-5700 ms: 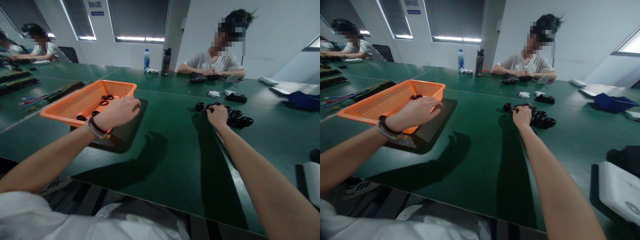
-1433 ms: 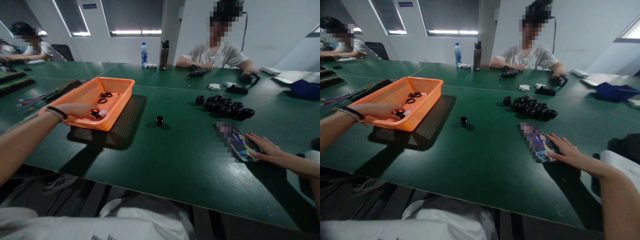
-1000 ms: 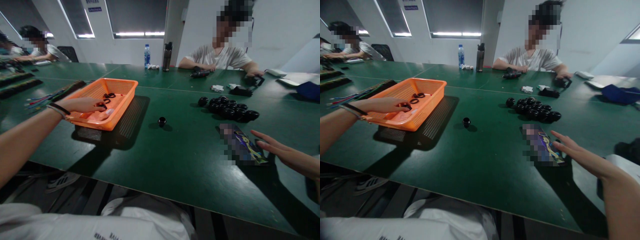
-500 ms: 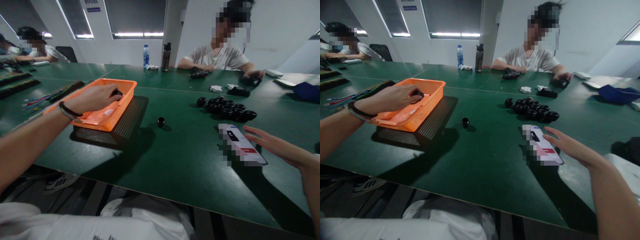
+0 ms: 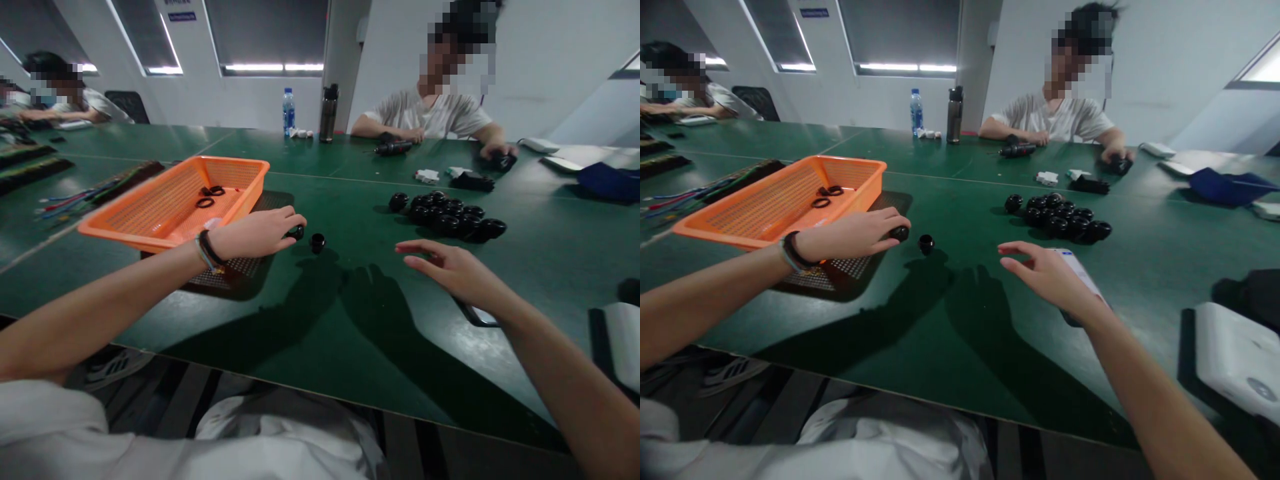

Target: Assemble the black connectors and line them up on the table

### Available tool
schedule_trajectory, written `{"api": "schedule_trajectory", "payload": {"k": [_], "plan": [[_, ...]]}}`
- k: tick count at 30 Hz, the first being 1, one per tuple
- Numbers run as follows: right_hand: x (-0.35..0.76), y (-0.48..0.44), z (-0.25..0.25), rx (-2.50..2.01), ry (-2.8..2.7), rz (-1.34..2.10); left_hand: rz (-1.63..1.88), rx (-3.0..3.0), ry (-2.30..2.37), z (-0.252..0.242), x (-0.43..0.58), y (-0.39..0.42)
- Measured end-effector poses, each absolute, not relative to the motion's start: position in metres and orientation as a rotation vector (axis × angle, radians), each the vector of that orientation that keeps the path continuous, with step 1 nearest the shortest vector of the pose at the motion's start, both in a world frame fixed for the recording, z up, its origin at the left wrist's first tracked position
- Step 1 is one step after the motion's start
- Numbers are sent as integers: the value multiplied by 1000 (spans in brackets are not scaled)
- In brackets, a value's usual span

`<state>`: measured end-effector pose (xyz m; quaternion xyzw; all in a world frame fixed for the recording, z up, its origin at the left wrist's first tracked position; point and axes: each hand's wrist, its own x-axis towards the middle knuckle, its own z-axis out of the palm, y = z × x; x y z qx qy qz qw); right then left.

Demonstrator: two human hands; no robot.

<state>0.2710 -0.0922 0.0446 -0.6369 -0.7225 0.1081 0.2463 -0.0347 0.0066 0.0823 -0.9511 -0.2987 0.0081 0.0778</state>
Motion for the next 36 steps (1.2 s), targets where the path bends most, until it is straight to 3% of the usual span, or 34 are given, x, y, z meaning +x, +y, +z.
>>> {"api": "schedule_trajectory", "payload": {"k": [7, 16, 36], "plan": [[211, -63, 18, -1515, -1994, 517, 53, -2910, -943, 62, -27, 12], [162, -25, 8, -1386, -1946, 455, 32, -3009, -1047, 43, -22, 23], [192, -30, -4, -1504, -1834, 432, -194, -3080, -1084, 15, 6, 24]]}}
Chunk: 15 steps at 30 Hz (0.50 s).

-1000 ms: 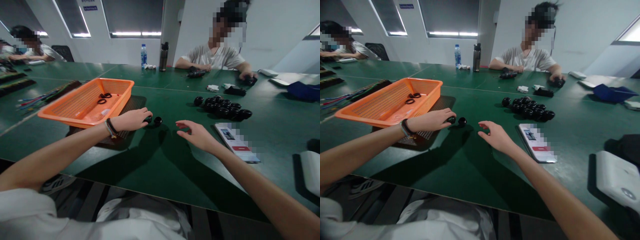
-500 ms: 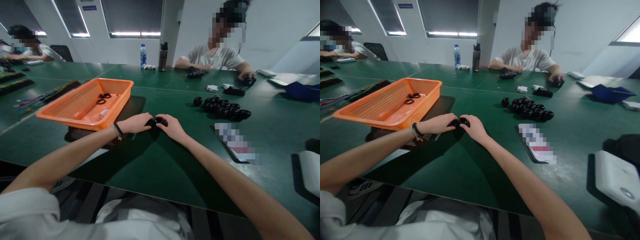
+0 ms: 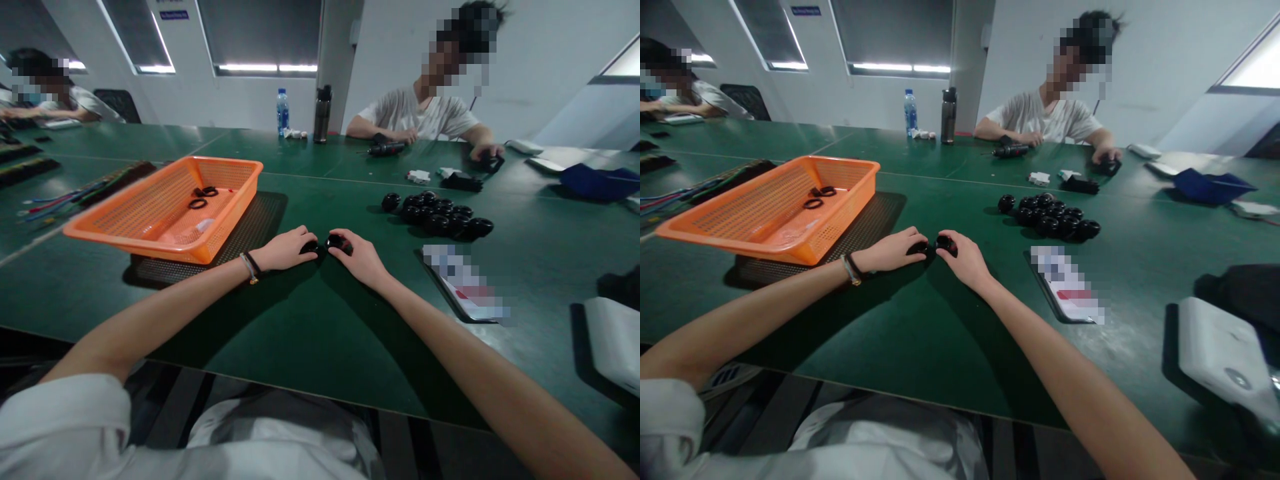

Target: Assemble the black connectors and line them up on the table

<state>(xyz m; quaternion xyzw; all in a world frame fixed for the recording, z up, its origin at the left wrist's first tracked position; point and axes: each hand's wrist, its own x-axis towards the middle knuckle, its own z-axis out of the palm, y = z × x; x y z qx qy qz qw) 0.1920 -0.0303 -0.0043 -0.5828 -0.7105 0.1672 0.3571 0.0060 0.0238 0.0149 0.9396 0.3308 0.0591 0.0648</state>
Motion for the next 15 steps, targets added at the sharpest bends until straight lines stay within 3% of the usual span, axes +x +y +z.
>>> {"api": "schedule_trajectory", "payload": {"k": [7, 15], "plan": [[193, -33, -11, -1443, -1776, 354, 548, 2575, 1013, -1, 7, 22], [192, -35, -8, -1469, -1780, 308, 725, 2344, 978, 3, 9, 16]]}}
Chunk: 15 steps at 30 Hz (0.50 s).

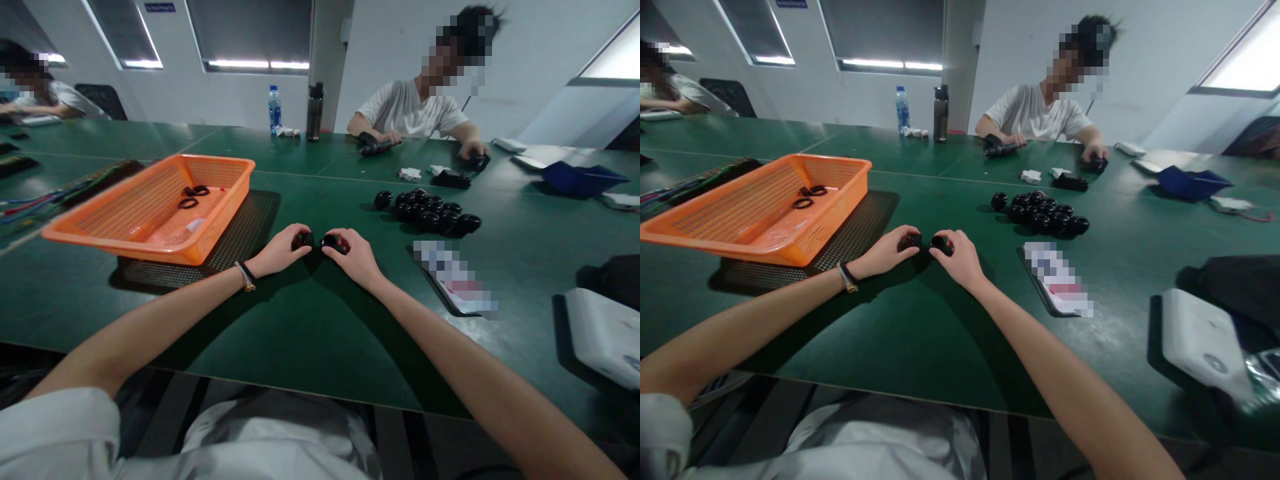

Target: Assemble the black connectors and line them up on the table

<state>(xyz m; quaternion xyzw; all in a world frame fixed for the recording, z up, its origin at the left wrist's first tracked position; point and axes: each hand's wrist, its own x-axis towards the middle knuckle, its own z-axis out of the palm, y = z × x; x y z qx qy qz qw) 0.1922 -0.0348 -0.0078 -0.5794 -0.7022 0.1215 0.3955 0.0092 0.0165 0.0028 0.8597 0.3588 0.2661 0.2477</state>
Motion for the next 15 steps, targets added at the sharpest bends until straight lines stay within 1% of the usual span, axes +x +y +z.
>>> {"api": "schedule_trajectory", "payload": {"k": [15], "plan": [[191, -37, -5, -1417, -1733, 424, 763, 2233, 895, -1, 7, 19]]}}
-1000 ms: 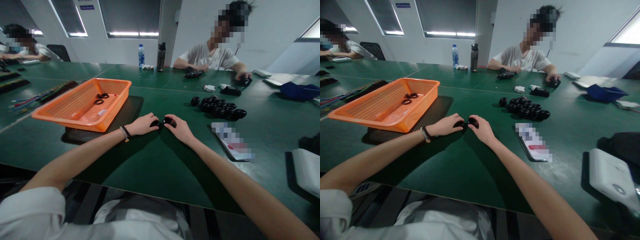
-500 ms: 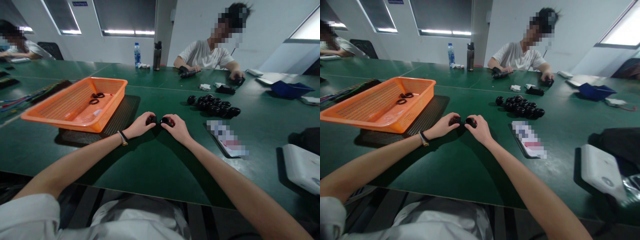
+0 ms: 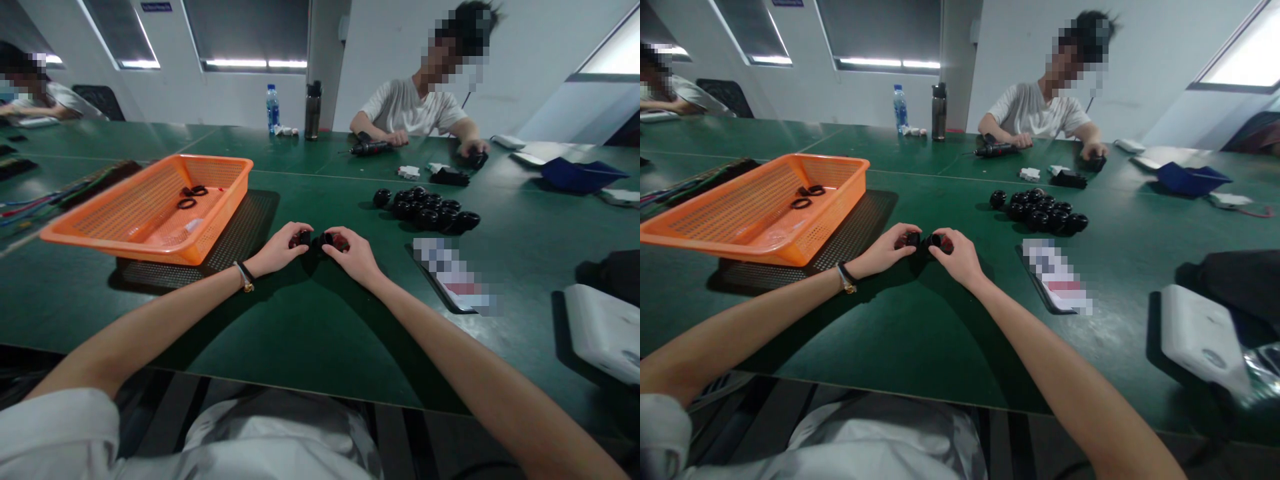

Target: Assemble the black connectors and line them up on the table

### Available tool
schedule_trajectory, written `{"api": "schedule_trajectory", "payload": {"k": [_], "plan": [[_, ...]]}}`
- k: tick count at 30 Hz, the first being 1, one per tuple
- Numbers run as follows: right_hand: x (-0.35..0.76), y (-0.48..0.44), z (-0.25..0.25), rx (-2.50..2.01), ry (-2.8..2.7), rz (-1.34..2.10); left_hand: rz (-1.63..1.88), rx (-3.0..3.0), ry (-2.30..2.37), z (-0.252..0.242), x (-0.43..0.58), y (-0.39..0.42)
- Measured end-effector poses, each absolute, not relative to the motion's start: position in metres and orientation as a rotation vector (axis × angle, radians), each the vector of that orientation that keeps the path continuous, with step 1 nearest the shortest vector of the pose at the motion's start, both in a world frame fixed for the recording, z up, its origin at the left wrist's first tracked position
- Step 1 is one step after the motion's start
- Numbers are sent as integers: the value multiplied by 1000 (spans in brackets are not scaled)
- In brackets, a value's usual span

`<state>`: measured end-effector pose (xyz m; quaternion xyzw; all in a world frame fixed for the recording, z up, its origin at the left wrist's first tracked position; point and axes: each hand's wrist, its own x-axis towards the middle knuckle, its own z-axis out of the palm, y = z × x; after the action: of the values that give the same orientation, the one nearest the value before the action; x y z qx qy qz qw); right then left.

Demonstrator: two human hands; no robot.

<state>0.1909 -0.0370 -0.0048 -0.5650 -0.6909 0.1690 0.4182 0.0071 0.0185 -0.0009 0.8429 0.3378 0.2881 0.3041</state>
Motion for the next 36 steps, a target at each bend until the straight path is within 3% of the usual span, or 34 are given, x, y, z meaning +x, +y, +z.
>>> {"api": "schedule_trajectory", "payload": {"k": [36], "plan": [[188, -43, -3, -1336, -1721, 572, 724, 2207, 746, -1, 6, 15]]}}
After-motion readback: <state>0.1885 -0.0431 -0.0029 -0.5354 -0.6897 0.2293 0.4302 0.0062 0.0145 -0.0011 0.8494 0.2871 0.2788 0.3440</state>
